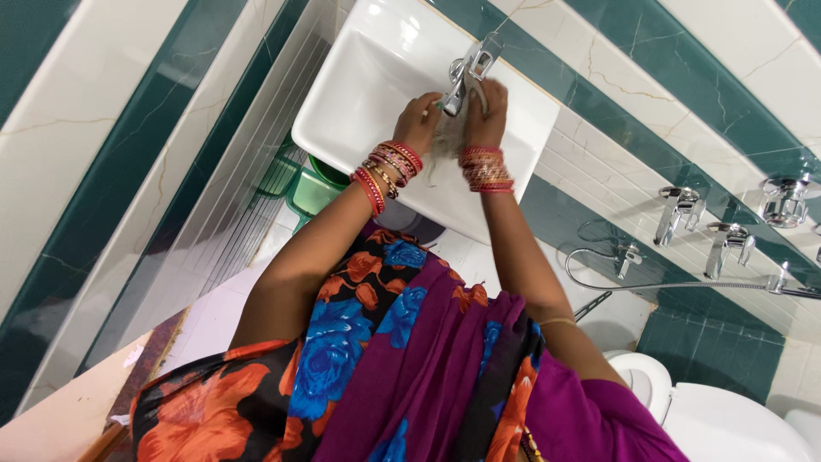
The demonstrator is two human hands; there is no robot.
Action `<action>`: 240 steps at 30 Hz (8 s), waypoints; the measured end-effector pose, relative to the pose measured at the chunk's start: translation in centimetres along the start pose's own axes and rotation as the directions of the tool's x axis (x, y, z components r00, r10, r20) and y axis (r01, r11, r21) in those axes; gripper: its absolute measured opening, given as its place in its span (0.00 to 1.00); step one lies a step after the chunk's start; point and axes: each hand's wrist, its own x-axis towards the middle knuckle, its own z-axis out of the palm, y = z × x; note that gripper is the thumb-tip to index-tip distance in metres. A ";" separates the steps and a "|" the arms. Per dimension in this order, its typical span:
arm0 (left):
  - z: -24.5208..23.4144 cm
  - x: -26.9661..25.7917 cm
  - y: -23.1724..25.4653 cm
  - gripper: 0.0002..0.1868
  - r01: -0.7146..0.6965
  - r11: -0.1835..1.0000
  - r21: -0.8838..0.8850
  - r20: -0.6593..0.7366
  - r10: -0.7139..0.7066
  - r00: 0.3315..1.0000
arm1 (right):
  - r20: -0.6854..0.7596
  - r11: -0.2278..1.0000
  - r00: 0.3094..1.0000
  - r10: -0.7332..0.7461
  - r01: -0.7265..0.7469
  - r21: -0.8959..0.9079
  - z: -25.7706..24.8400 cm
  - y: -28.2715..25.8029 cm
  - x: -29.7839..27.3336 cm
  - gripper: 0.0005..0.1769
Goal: The person wipes the bathroom faucets and handles with a cloth.
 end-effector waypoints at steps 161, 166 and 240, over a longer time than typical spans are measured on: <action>0.7 1.4 5.2 0.36 -0.273 0.703 0.657 0.363 0.022 0.931 | 0.348 0.985 0.931 0.114 -0.058 -0.165 -0.2 -1.5 8.8 0.26; 1.8 3.4 5.3 0.34 -0.196 0.812 0.550 0.323 0.010 0.946 | 0.403 0.997 0.914 0.047 -0.019 -0.073 -0.3 -2.5 9.0 0.31; -18.7 -11.7 13.6 0.18 -0.218 0.976 -0.016 0.424 0.204 0.882 | 0.723 0.918 0.677 0.136 -0.361 0.165 -6.9 -19.4 -7.6 0.21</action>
